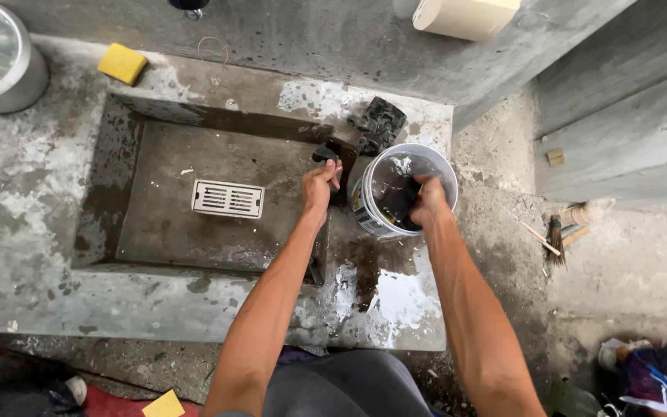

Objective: The person scrubs black metal motorcycle parts with a sponge and an abrasive pad at a concrete washing station, repeatedly dipping them in a bucket of water and rinsing them in the sink basin, working through several parts one at a time and setting cleaned parts on the counter.

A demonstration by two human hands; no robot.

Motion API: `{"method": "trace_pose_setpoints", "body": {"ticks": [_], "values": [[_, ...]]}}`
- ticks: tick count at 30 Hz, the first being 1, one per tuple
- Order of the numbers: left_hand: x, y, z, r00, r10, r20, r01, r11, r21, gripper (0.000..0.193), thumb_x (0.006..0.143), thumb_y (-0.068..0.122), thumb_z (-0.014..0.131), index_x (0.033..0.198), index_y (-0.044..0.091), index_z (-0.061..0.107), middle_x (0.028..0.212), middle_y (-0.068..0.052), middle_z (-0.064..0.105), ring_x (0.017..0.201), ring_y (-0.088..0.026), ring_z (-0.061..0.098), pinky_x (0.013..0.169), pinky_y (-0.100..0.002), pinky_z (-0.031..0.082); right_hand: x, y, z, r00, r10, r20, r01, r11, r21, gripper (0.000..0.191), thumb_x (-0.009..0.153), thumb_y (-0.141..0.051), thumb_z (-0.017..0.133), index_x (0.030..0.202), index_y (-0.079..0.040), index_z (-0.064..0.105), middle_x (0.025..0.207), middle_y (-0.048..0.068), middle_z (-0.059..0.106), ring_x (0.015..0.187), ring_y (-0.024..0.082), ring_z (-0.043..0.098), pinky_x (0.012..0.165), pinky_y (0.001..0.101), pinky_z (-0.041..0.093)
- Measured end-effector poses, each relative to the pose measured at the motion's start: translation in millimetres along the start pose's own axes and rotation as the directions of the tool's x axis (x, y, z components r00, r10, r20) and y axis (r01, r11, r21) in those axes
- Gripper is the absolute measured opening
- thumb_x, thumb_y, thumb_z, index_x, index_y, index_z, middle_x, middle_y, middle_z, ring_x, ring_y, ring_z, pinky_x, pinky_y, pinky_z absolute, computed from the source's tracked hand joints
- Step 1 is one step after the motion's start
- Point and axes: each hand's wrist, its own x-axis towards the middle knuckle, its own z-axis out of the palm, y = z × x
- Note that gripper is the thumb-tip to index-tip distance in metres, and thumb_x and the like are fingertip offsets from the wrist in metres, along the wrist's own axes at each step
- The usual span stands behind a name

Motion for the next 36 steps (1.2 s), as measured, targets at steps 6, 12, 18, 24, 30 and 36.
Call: {"method": "trace_pose_setpoints", "body": {"ticks": [6, 12, 18, 24, 30, 36], "values": [[7.2, 1.4, -6.5, 0.990, 0.142, 0.019, -0.141, 0.988, -0.055, 0.055, 0.098, 0.034, 0.064, 0.055, 0.000, 0.058, 0.099, -0.010, 0.079, 0.110, -0.019, 0.070, 0.092, -0.031, 0.045, -35.6, -34.6, 26.3, 0.956, -0.035, 0.292, -0.067, 0.941, 0.332, 0.057, 0.092, -0.019, 0.048, 0.136, 0.018, 0.041, 0.121, 0.038, 0.061, 0.112, 0.048, 0.068, 0.105, 0.0547, 0.050], [9.9, 6.3, -10.4, 0.993, 0.116, 0.001, -0.115, 0.986, 0.122, 0.059, 0.100, 0.042, 0.062, 0.058, 0.001, 0.061, 0.059, -0.002, 0.058, 0.069, -0.017, 0.055, 0.075, -0.034, 0.041, -36.8, -46.9, 103.3, 0.939, -0.003, 0.343, 0.010, 1.000, -0.019, 0.050, 0.096, -0.024, 0.054, 0.131, 0.010, 0.045, 0.116, 0.031, 0.061, 0.104, 0.045, 0.066, 0.103, 0.0605, 0.054], [15.2, 2.6, -19.9, 0.977, 0.205, 0.050, -0.203, 0.978, -0.056, 0.062, 0.099, 0.041, 0.064, 0.053, 0.001, 0.054, 0.107, -0.014, 0.078, 0.109, -0.021, 0.071, 0.095, -0.031, 0.045, -53.9, -47.4, 43.7, 0.983, -0.083, 0.165, 0.076, 0.996, 0.051, 0.049, 0.095, -0.026, 0.054, 0.133, 0.004, 0.047, 0.121, 0.036, 0.066, 0.111, 0.045, 0.070, 0.102, 0.0525, 0.052], [15.9, 7.6, -24.7, 0.984, 0.173, 0.051, -0.169, 0.983, -0.064, 0.059, 0.101, 0.037, 0.062, 0.054, 0.002, 0.054, 0.119, -0.023, 0.075, 0.120, -0.027, 0.068, 0.103, -0.033, 0.043, -26.2, 4.4, 9.6, 0.998, -0.043, 0.040, 0.037, 0.990, 0.133, 0.035, 0.094, -0.022, 0.052, 0.124, -0.004, 0.055, 0.122, 0.020, 0.068, 0.115, 0.037, 0.067, 0.099, 0.0537, 0.056], [16.6, 14.2, -30.9, 0.988, 0.114, 0.106, -0.097, 0.983, -0.153, 0.058, 0.103, 0.034, 0.057, 0.054, 0.003, 0.054, 0.120, -0.019, 0.074, 0.118, -0.029, 0.070, 0.101, -0.035, 0.052, -40.5, -12.2, 9.8, 0.975, -0.036, 0.217, -0.047, 0.930, 0.365, 0.040, 0.098, -0.020, 0.050, 0.126, 0.008, 0.052, 0.113, 0.028, 0.065, 0.109, 0.039, 0.066, 0.100, 0.0510, 0.057], [16.0, 15.9, -26.1, 0.991, 0.122, 0.061, -0.128, 0.984, 0.124, 0.037, 0.101, 0.033, 0.067, 0.075, 0.007, 0.073, 0.071, -0.006, 0.065, 0.068, -0.014, 0.057, 0.063, -0.031, 0.042, -92.5, -13.3, 96.9, 0.984, -0.005, 0.181, 0.031, 0.990, -0.137, 0.036, 0.102, -0.020, 0.046, 0.127, 0.007, 0.045, 0.107, 0.032, 0.071, 0.092, 0.040, 0.075, 0.093, 0.0477, 0.056]]}}
